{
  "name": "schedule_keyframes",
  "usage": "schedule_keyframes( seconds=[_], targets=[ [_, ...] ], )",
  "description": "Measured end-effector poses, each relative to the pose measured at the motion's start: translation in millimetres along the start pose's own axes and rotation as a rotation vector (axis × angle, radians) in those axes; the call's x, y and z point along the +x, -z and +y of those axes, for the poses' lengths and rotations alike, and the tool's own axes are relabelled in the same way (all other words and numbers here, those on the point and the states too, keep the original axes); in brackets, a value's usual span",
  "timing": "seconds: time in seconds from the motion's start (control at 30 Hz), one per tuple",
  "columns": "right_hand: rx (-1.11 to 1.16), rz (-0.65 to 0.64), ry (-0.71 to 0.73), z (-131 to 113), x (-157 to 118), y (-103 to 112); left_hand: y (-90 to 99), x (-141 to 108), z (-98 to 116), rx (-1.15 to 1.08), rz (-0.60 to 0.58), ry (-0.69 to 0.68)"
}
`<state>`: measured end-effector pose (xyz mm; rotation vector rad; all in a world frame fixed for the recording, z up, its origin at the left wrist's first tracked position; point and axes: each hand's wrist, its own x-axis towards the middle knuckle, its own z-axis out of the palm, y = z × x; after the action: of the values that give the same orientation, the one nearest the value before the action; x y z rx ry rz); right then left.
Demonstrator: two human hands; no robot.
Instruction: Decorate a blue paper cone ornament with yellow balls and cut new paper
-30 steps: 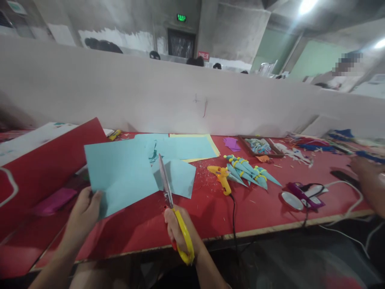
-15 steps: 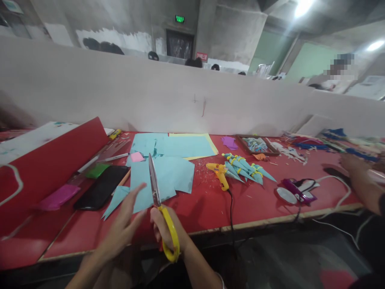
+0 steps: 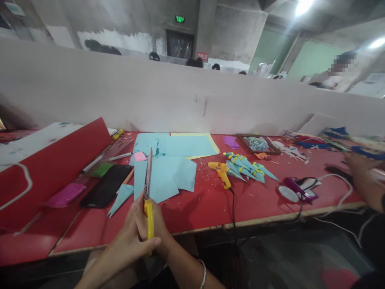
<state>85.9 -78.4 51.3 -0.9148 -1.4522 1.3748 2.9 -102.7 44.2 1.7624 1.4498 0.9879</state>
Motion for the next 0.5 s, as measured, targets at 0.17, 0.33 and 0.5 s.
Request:
schedule_keyframes(
  seconds=[0.17, 0.33, 0.5],
  targets=[
    [0.040, -0.099, -0.043, 1.9, 5.6, -5.0, 13.8, -2.7, -16.3, 0.061, 0.014, 0.049],
    [-0.296, -0.214, 0.066, 7.7, 16.3, 12.1, 73.8, 25.5, -22.0, 0.346, 0.236, 0.132],
    [-1.016, -0.122, 0.152, 21.7, 26.7, 40.8, 142.3, 66.7, -33.8, 0.710, 0.373, 0.353]
  ],
)
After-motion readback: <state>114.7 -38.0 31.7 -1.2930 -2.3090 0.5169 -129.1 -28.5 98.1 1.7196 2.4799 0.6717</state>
